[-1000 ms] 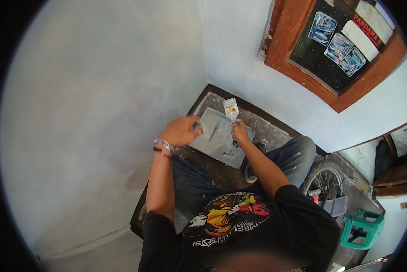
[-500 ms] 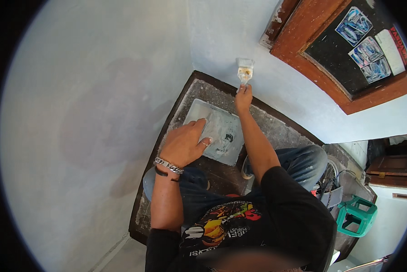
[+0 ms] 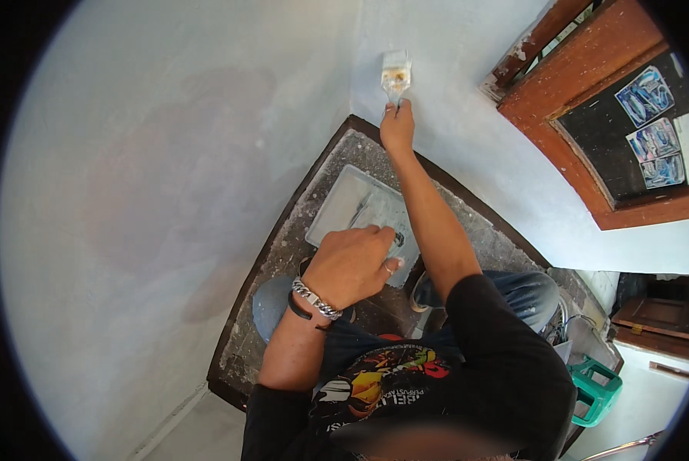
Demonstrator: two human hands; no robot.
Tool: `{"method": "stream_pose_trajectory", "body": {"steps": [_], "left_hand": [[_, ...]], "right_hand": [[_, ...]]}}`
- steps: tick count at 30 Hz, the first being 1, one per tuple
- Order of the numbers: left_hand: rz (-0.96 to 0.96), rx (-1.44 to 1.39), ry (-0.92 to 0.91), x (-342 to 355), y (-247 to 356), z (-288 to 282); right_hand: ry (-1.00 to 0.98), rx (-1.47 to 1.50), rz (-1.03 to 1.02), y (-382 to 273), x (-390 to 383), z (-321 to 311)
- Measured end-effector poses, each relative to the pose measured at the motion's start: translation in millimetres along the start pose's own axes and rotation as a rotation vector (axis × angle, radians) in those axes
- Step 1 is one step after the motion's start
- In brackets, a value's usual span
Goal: Applying plaster or joint compound to a wall near a window frame using a putty knife.
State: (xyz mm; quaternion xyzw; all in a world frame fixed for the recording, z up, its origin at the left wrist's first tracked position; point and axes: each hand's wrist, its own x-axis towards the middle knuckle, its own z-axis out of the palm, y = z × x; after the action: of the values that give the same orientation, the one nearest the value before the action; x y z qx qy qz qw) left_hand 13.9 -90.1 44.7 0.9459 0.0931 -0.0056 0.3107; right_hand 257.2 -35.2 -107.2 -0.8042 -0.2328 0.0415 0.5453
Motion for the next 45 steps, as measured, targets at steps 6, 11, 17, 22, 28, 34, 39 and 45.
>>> {"method": "stream_pose_trajectory", "body": {"steps": [6, 11, 17, 22, 28, 34, 39, 45], "left_hand": [[-0.049, 0.021, -0.003, 4.2, -2.0, 3.5], [0.003, 0.014, 0.003, 4.7, -2.7, 4.9], [-0.032, -0.005, -0.024, -0.1, -0.3, 4.1], [0.03, -0.002, -0.008, 13.2, 3.7, 7.4], [0.005, 0.035, -0.001, -4.3, -4.6, 8.5], [0.056, 0.016, -0.032, 21.9, 2.9, -1.4], [0.187, -0.265, 0.2, 88.8, 33.0, 25.7], [0.055, -1.074, 0.219, 163.2, 28.7, 69.6]], "right_hand": [[-0.137, -0.005, 0.096, 34.9, -16.2, 26.9], [0.01, -0.153, -0.116, 30.9, -0.9, -1.9], [-0.011, -0.061, -0.186, 4.6, -1.8, 4.6], [0.154, -0.06, -0.037, 90.3, -4.3, 19.9], [-0.06, 0.926, 0.769, 43.9, -58.2, 15.3], [-0.081, 1.005, 0.451, -11.0, -46.9, -68.2], [0.066, 0.231, -0.041, 130.1, -68.7, -113.5], [0.219, 0.884, 0.686, 65.3, -227.3, -174.6]]}}
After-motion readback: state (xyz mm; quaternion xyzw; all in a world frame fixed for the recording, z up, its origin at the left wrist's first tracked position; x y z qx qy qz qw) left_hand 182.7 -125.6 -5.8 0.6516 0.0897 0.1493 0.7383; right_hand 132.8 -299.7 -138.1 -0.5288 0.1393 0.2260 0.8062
